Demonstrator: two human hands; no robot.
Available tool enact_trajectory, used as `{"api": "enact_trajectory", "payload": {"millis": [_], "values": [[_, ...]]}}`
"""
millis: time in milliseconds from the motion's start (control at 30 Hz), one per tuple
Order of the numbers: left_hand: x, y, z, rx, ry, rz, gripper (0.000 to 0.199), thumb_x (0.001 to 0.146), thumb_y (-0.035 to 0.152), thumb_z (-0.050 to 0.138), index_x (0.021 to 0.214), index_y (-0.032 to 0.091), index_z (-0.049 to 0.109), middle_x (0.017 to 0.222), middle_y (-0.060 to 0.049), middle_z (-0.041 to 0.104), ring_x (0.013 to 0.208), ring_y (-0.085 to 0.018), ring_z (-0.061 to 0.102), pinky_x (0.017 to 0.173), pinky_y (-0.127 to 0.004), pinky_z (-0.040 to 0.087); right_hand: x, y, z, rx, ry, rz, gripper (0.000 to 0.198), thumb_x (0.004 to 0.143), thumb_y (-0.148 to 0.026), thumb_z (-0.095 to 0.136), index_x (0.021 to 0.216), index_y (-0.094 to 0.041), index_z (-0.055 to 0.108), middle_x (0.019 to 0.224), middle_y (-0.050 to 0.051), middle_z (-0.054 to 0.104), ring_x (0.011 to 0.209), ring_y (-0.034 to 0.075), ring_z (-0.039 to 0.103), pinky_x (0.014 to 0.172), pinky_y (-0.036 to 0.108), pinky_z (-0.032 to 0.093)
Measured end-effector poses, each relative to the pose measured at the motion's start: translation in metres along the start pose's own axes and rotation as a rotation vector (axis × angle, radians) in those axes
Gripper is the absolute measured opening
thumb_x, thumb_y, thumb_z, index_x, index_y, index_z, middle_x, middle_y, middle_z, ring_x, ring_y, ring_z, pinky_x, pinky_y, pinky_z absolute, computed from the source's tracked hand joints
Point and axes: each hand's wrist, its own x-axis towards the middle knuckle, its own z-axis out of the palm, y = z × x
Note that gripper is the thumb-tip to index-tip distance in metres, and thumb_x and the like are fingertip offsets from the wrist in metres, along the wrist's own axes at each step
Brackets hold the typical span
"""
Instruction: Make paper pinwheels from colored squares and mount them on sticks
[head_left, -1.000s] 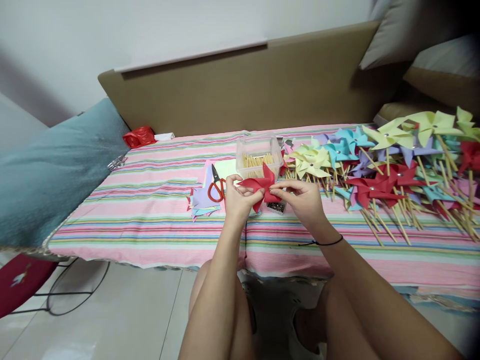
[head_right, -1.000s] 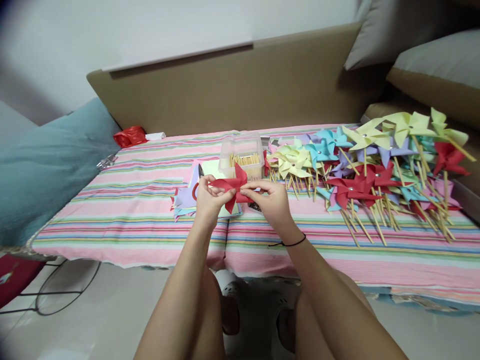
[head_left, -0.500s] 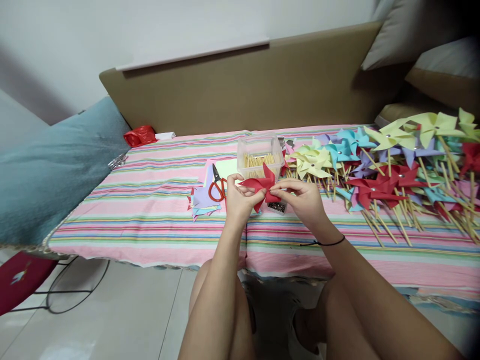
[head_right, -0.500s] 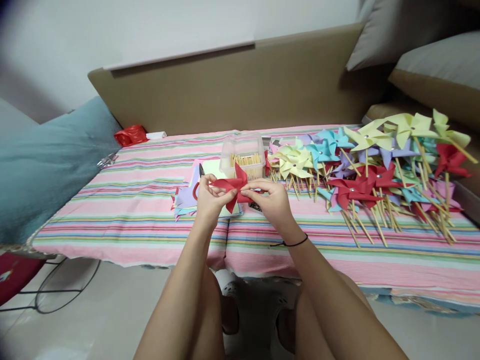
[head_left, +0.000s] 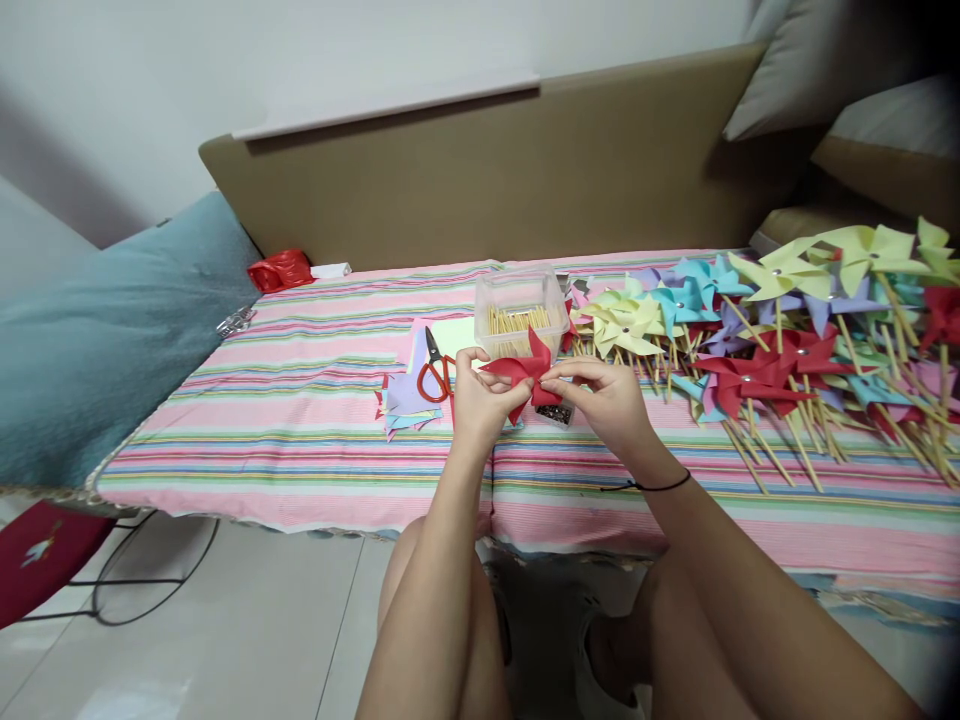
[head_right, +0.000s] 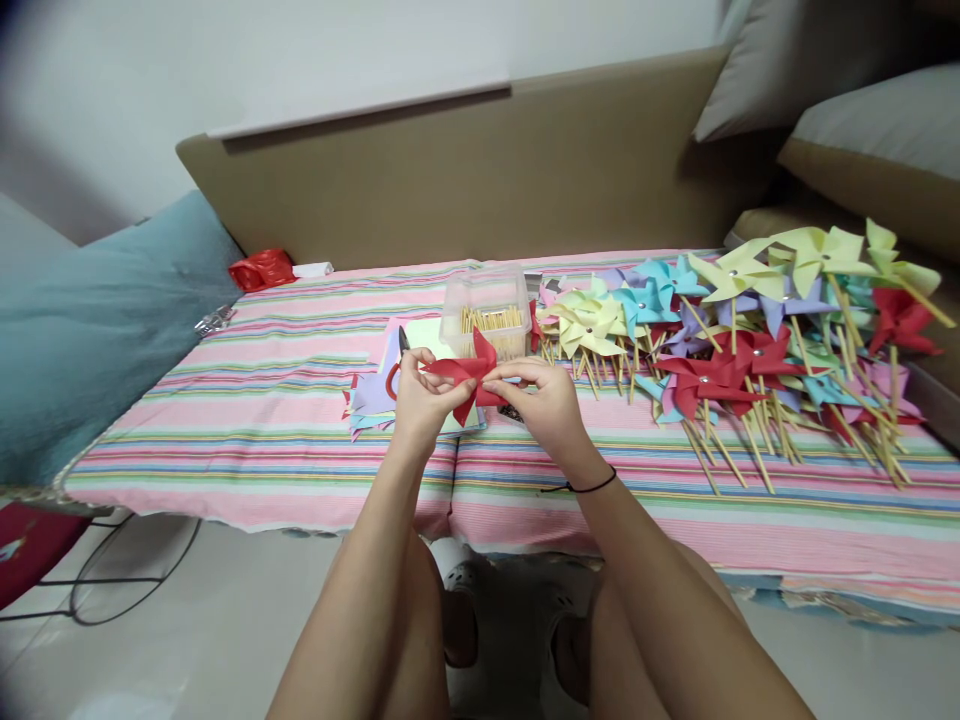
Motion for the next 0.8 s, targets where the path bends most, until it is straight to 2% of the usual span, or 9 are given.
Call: {"api": "enact_trajectory", "payload": {"millis": [233, 400, 567, 800], "values": [[0.0008, 0.0, 0.0006, -0.013, -0.017, 0.021, 0.051, 0.059, 0.018, 0.071, 0.088, 0.025, 0.029, 0.046, 0.016, 0.04, 0.04, -0.005, 0.042, 0.047, -0.014, 0.031, -0.001, -0.0008, 0.001, -0.022, 0.026, 0.044, 0.005, 0.073, -0.023, 0.07, 0.071, -0.024, 0.074, 0.078, 0.003, 0.073, 0.079, 0.021, 0.066, 0.068, 0.032, 0.05], [0.0003, 0.0012, 0.0021, -0.08, -0.034, -0.01, 0.054, 0.056, 0.017, 0.072, 0.086, 0.026, 0.028, 0.05, 0.014, 0.049, 0.046, -0.007, 0.052, 0.051, -0.016, 0.039, -0.0005, 0.0, 0.0007, -0.037, 0.017, 0.027, 0.006, 0.073, -0.024, 0.069, 0.069, -0.023, 0.073, 0.077, 0.003, 0.073, 0.077, 0.02, 0.065, 0.063, 0.031, 0.048], [-0.0007, 0.0016, 0.0035, -0.107, -0.07, 0.013, 0.052, 0.058, 0.014, 0.068, 0.087, 0.026, 0.027, 0.054, 0.011, 0.055, 0.048, -0.008, 0.057, 0.053, -0.018, 0.043, 0.0, 0.003, -0.0007, -0.027, 0.001, 0.039, 0.006, 0.073, -0.025, 0.069, 0.069, -0.023, 0.072, 0.077, 0.003, 0.072, 0.077, 0.02, 0.065, 0.065, 0.032, 0.049], [-0.0012, -0.0008, 0.0034, -0.066, -0.079, 0.038, 0.05, 0.06, 0.014, 0.068, 0.088, 0.026, 0.027, 0.05, 0.014, 0.049, 0.043, -0.006, 0.051, 0.051, -0.016, 0.041, 0.0004, 0.0013, -0.0021, -0.01, -0.01, 0.044, 0.006, 0.072, -0.025, 0.07, 0.069, -0.021, 0.073, 0.078, 0.004, 0.072, 0.077, 0.02, 0.064, 0.065, 0.032, 0.048]]}}
